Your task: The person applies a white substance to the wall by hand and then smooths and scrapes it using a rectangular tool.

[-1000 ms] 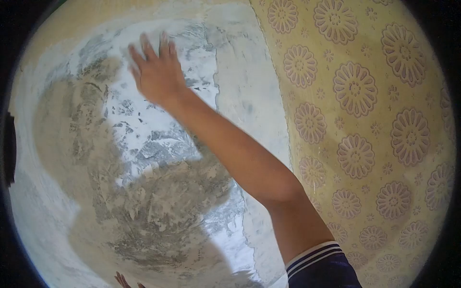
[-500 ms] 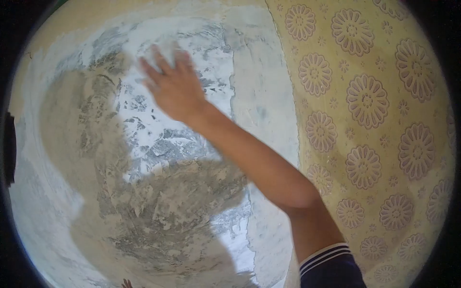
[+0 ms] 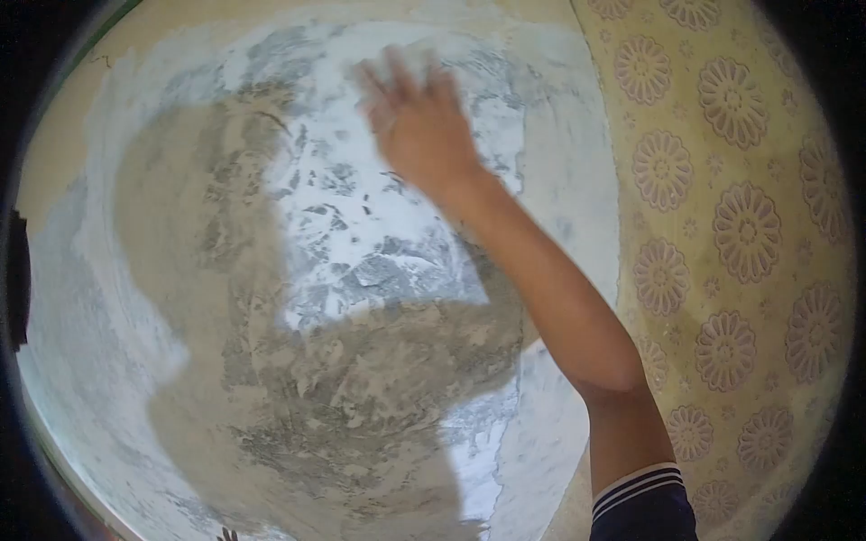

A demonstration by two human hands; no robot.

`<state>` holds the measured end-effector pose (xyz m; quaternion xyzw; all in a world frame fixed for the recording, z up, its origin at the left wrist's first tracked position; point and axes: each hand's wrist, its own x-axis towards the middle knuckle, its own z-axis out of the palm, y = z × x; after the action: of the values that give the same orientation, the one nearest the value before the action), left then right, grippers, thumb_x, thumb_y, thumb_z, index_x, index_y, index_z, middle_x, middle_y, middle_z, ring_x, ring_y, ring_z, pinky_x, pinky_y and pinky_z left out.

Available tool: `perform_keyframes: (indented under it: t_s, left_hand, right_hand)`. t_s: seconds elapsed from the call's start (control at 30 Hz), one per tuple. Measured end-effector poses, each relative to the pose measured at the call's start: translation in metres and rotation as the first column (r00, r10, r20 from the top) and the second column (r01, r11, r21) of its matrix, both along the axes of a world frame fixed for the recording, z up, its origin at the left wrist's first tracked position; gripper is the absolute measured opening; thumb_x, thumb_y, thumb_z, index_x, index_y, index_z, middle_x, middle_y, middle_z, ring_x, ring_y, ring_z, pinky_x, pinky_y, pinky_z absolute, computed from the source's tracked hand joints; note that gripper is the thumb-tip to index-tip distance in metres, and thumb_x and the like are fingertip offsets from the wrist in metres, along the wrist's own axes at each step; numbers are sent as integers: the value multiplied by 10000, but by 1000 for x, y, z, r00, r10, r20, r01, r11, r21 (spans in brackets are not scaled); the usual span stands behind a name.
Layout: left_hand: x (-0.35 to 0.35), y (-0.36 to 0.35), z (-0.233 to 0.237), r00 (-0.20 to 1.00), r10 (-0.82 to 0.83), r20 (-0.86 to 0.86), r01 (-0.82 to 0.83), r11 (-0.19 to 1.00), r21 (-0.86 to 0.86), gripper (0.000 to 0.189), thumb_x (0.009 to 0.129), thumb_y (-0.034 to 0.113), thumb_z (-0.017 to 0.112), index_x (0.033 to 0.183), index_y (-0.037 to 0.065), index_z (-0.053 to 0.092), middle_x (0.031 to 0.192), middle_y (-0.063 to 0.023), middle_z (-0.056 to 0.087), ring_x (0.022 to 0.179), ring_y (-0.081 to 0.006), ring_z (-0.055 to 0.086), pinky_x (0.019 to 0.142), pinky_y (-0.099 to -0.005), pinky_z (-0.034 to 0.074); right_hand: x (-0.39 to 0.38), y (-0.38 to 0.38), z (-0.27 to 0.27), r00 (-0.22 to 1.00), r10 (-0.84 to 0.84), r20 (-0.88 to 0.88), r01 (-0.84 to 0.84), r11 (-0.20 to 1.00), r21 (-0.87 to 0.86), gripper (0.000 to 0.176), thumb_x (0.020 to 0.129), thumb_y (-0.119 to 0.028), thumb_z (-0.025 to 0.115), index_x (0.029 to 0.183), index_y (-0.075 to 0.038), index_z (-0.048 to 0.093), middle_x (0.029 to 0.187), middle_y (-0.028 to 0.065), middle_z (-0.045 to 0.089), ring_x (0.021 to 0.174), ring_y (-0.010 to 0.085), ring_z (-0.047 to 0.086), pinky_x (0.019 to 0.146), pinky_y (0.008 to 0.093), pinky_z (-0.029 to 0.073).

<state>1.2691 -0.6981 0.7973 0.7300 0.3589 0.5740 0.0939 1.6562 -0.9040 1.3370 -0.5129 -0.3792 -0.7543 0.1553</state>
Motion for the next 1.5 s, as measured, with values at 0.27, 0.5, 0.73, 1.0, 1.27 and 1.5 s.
perform_keyframes:
  t_s: [0.27,0.5,0.73,1.0,1.27,1.5]
  left_hand:
    - [14,33,-12,989,-87,123,87,996,10,546,999,249,569,1456,23,375,1518,-202,349,1437,-385,231,1148,-526,212]
    - [-29,37,-25,967,-152,202,185,970,-156,120,941,58,626,1030,5,688,999,-132,702,928,-261,649,766,-341,506]
    - [4,31,-7,936,-295,191,326,932,-161,317,982,312,584,896,30,700,826,-96,702,726,-222,670,661,-338,516]
    - [0,39,-29,954,-250,166,281,939,-200,251,964,257,621,915,28,712,851,-92,715,731,-201,675,597,-324,506]
    - [-33,31,-62,945,-248,212,302,912,-279,153,944,175,646,925,42,720,855,-60,721,735,-157,652,583,-279,469]
    - [-17,27,-35,922,-320,219,368,899,-238,193,957,216,640,947,37,711,870,-60,713,728,-150,634,577,-295,476]
  right_hand:
    - [-53,88,25,996,-47,73,45,999,20,514,1045,-398,279,1530,-231,317,1582,127,278,1409,512,240,1169,590,192]
    - [-29,37,43,995,35,-90,-29,997,68,518,1041,-335,278,1541,-200,291,1584,145,272,1416,525,213,1152,613,199]
    - [-65,98,-14,997,45,68,-39,995,-96,522,1040,-395,295,1515,-185,349,1580,128,288,1417,516,223,1158,609,202]
    - [-71,140,61,996,-32,80,31,999,20,540,1025,-371,358,1503,-119,365,1565,160,306,1403,537,227,1150,632,186]
    - [-54,75,19,1000,11,14,-12,999,39,531,1044,-403,291,1514,-162,345,1584,119,279,1447,452,209,1178,578,190]
    - [-74,99,-21,998,10,63,-4,996,-86,517,1047,-438,248,1511,-237,357,1575,77,315,1446,432,225,1188,540,194]
